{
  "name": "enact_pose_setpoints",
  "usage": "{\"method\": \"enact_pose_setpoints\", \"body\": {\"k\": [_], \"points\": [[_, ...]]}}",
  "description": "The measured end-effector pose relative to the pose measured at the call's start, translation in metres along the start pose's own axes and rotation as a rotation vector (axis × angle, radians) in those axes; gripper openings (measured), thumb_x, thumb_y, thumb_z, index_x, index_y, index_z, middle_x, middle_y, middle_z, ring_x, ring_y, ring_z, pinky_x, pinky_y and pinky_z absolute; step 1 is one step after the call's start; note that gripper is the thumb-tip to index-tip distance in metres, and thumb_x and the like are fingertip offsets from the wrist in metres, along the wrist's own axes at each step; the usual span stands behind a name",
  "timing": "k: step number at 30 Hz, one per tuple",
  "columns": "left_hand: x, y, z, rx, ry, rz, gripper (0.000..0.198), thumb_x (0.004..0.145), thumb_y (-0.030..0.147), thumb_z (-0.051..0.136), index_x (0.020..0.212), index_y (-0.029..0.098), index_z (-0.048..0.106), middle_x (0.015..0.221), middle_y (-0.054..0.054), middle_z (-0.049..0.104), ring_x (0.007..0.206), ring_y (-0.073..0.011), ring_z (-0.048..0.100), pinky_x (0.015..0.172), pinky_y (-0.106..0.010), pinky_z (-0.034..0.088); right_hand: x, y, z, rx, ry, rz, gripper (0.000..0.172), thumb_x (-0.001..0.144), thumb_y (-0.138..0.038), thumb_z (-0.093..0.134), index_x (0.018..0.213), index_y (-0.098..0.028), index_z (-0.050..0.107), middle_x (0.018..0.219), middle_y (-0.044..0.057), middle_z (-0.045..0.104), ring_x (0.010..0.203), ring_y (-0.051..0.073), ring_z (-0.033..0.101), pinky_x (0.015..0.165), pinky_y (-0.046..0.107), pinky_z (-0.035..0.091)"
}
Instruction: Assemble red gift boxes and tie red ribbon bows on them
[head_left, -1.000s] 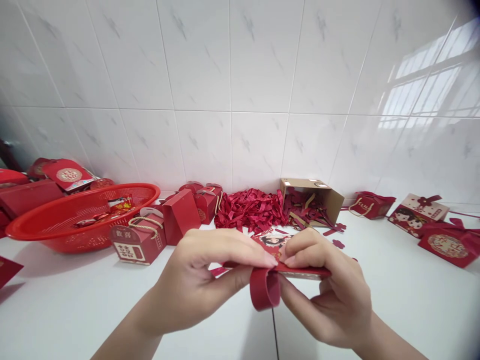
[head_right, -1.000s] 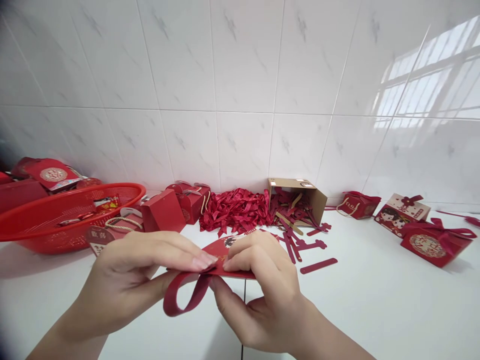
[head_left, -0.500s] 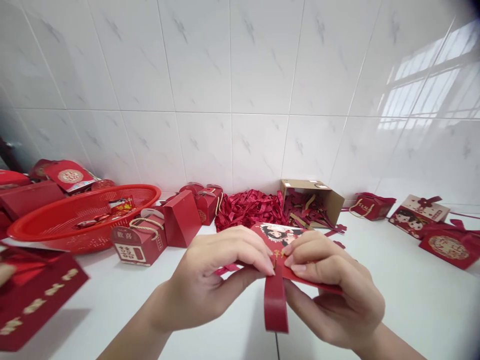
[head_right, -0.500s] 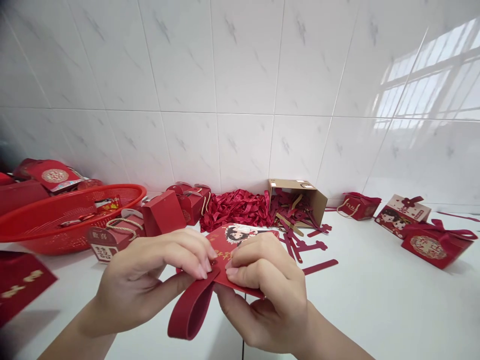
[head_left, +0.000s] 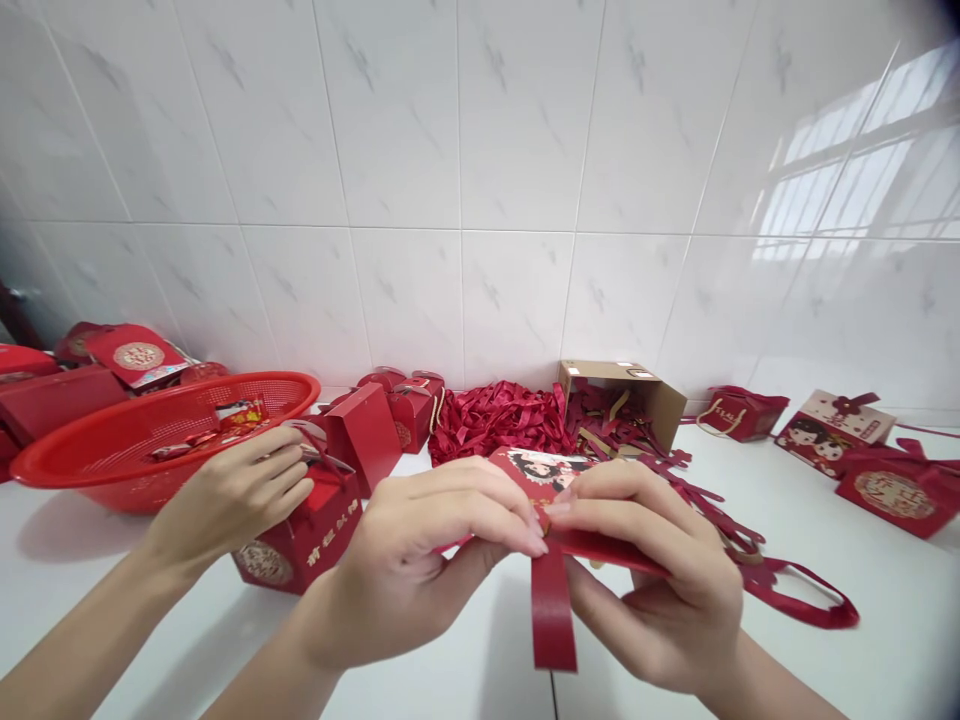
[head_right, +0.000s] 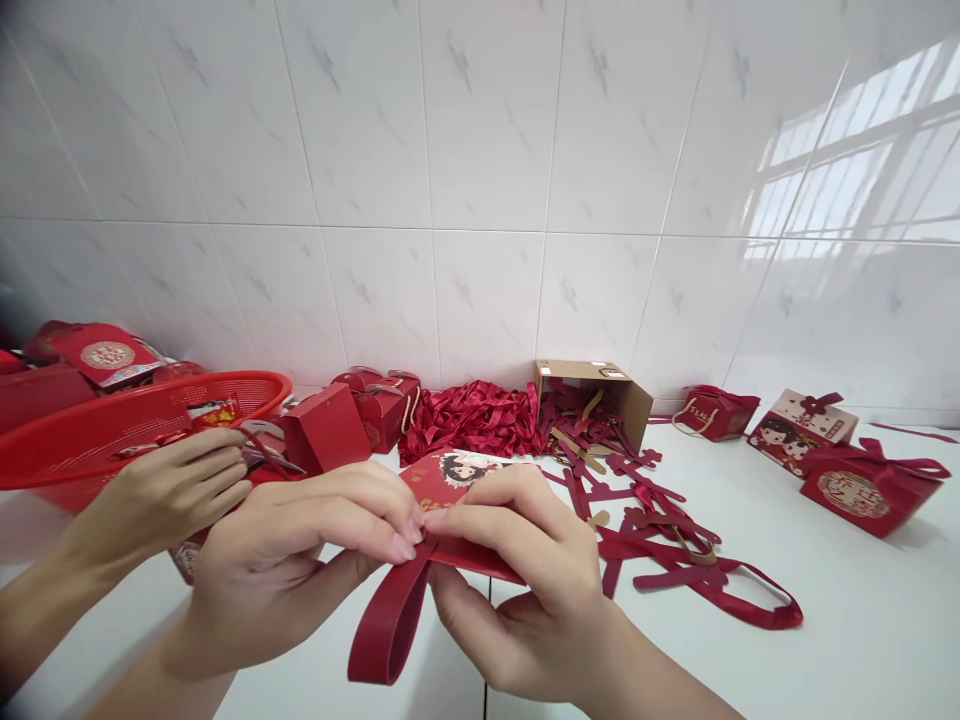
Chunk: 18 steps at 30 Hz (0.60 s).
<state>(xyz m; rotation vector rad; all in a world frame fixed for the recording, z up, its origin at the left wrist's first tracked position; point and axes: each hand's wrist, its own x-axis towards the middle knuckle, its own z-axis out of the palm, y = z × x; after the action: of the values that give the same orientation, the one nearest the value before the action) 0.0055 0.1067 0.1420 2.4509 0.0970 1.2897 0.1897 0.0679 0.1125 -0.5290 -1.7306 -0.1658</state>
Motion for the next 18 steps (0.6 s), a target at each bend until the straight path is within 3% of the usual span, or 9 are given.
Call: {"method": "enact_pose_setpoints", "body": {"k": [10, 18], "points": [[0.0043, 0.0005, 0.0013, 0.018, 0.023, 0.086, 0.028, 0.077, -0.006, 0.055, 0.089, 0.016, 0.066, 0.077, -0.005, 0.067, 0.076, -0.0144, 0.064, 0.07, -0.027, 0.055, 0.0001, 0.003, 0.0021, -0.006, 0.058, -0.099, 0.023, 0.069, -0.001, 0.06, 0.089, -0.013, 0.063, 0.074, 0.007, 0.06, 0.065, 0.016, 0.058, 0.053, 0.031, 0.049], [0.0026, 0.0055, -0.0043, -0.069, -0.104, -0.07, 0.027, 0.079, -0.004, 0.052, 0.089, 0.02, 0.06, 0.097, -0.006, 0.067, 0.098, -0.0196, 0.063, 0.091, -0.038, 0.051, 0.0034, -0.0001, 0.0012, -0.024, 0.002, -0.132, 0.017, 0.07, -0.001, 0.059, 0.082, -0.012, 0.062, 0.069, 0.006, 0.06, 0.061, 0.016, 0.058, 0.058, 0.034, 0.049]]}}
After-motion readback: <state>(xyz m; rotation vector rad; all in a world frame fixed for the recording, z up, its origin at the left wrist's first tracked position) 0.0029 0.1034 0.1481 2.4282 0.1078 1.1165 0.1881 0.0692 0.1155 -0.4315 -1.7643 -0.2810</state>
